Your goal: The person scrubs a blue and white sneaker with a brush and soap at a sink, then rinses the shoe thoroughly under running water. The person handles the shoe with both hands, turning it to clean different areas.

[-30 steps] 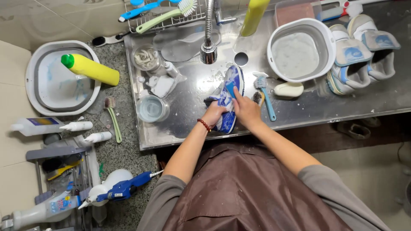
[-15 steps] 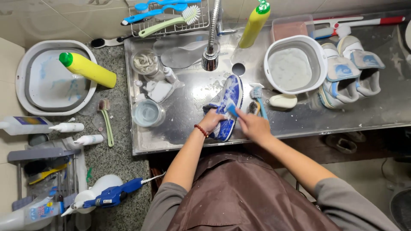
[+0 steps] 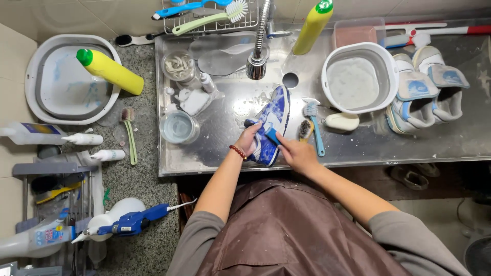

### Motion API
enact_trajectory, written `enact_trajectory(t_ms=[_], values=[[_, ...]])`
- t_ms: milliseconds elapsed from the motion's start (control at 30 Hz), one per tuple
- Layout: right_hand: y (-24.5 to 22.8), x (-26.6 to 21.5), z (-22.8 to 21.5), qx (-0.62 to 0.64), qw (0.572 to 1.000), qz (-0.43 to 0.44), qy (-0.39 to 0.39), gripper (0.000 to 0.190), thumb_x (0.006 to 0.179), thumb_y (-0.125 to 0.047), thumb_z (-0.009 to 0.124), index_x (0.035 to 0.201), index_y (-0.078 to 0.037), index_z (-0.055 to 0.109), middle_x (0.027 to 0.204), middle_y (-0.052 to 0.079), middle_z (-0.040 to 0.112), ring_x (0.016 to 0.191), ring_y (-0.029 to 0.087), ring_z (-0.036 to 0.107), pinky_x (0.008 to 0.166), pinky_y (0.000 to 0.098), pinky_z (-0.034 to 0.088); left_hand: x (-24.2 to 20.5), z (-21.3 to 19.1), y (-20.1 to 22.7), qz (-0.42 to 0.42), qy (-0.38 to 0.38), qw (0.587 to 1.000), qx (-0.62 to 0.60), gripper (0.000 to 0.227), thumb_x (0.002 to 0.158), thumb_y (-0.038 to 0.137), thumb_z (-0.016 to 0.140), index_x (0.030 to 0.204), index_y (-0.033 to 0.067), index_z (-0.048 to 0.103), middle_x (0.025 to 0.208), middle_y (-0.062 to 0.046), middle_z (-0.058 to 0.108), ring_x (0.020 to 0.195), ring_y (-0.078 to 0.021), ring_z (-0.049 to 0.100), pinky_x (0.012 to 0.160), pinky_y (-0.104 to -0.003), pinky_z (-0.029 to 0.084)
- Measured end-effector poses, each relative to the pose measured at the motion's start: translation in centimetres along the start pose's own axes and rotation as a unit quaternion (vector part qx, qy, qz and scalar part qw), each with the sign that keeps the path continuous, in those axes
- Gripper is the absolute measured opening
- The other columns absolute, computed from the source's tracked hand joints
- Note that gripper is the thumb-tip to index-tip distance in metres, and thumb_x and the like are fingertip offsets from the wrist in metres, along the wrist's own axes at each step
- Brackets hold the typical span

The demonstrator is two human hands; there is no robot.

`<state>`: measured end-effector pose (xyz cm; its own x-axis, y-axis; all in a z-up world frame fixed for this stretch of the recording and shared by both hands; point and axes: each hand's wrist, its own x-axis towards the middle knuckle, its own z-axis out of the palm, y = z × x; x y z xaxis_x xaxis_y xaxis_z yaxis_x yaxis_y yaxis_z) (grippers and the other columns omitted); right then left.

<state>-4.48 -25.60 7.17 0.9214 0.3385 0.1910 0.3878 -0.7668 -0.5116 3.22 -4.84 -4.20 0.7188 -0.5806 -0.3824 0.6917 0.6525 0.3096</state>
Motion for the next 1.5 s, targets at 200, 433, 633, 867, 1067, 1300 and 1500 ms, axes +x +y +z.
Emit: enact_trajectory(t_ms=[200,433,633,867,1067,1300,1500], values=[[-0.5,1.9,-0.1,-0.003,0.999,0.009,-0.04,0.047,0.094,-0.033,0.065,0.141,-0.027,0.064,0.072,0.009,0.067,0.062,0.03,0.066,0.059,0.0429,0.052,0.0,-0.4,0.2,0.01,-0.008,0.999,0.051,0.045,0.112,0.034,0.047,0.133,-0.0038,0.058,0.127,-0.018,0.067,0.115,-0.0273,0.065,0.105,-0.043,0.05],[0.7,3.1,-0.3,-0.035,0.999,0.028,-0.009,0.042,0.099,-0.033,0.065,0.141,-0.029,0.064,0.077,0.008,0.069,0.067,0.03,0.066,0.059,0.0438,0.05,-0.1,0.0,0.2,0.02,0.013,0.992,0.122,0.049,0.111,0.036,0.046,0.134,-0.0065,0.057,0.127,-0.018,0.068,0.113,-0.0265,0.067,0.103,-0.04,0.052],[-0.5,3.3,-1.3,-0.007,0.998,0.06,0.033,0.041,0.098,-0.034,0.066,0.138,-0.026,0.066,0.08,0.009,0.071,0.066,0.031,0.068,0.059,0.0429,0.053,0.7,-1.8,-0.3,0.025,0.074,0.987,0.138,0.05,0.11,0.036,0.042,0.138,-0.0041,0.056,0.135,-0.012,0.066,0.12,-0.0197,0.065,0.106,-0.034,0.05],[-0.8,2.7,-0.3,0.007,0.991,0.129,-0.025,0.043,0.1,-0.033,0.064,0.142,-0.025,0.063,0.078,0.013,0.072,0.068,0.034,0.069,0.063,0.0443,0.054,-0.4,-0.6,-0.7,0.03,0.079,0.983,0.165,0.058,0.11,0.04,0.04,0.135,-0.0086,0.057,0.13,-0.019,0.066,0.114,-0.0258,0.065,0.104,-0.039,0.049],[0.4,3.9,-1.3,-0.042,0.995,0.086,-0.034,0.046,0.097,-0.033,0.065,0.142,-0.027,0.062,0.077,0.012,0.072,0.065,0.034,0.068,0.058,0.0463,0.052,0.5,-1.4,0.0,0.089,0.107,0.969,0.205,0.057,0.109,0.04,0.043,0.137,-0.0077,0.057,0.135,-0.014,0.065,0.12,-0.0206,0.062,0.106,-0.035,0.047],[-0.8,-0.1,-1.6,-0.012,0.999,0.046,0.016,0.044,0.095,-0.031,0.067,0.138,-0.028,0.064,0.078,0.008,0.071,0.062,0.03,0.067,0.055,0.0424,0.052,-0.6,0.9,0.5,0.054,0.09,0.983,0.152,0.058,0.108,0.041,0.042,0.134,-0.008,0.057,0.131,-0.016,0.066,0.117,-0.0217,0.063,0.105,-0.036,0.048],[-1.1,3.9,0.8,-0.012,0.997,0.027,0.071,0.044,0.099,-0.028,0.069,0.142,-0.024,0.064,0.079,0.01,0.068,0.066,0.029,0.066,0.059,0.0409,0.051,1.7,-0.3,0.4,0.085,0.114,0.936,0.321,0.06,0.109,0.042,0.042,0.132,-0.0091,0.062,0.124,-0.015,0.068,0.109,-0.0187,0.06,0.099,-0.033,0.048]])
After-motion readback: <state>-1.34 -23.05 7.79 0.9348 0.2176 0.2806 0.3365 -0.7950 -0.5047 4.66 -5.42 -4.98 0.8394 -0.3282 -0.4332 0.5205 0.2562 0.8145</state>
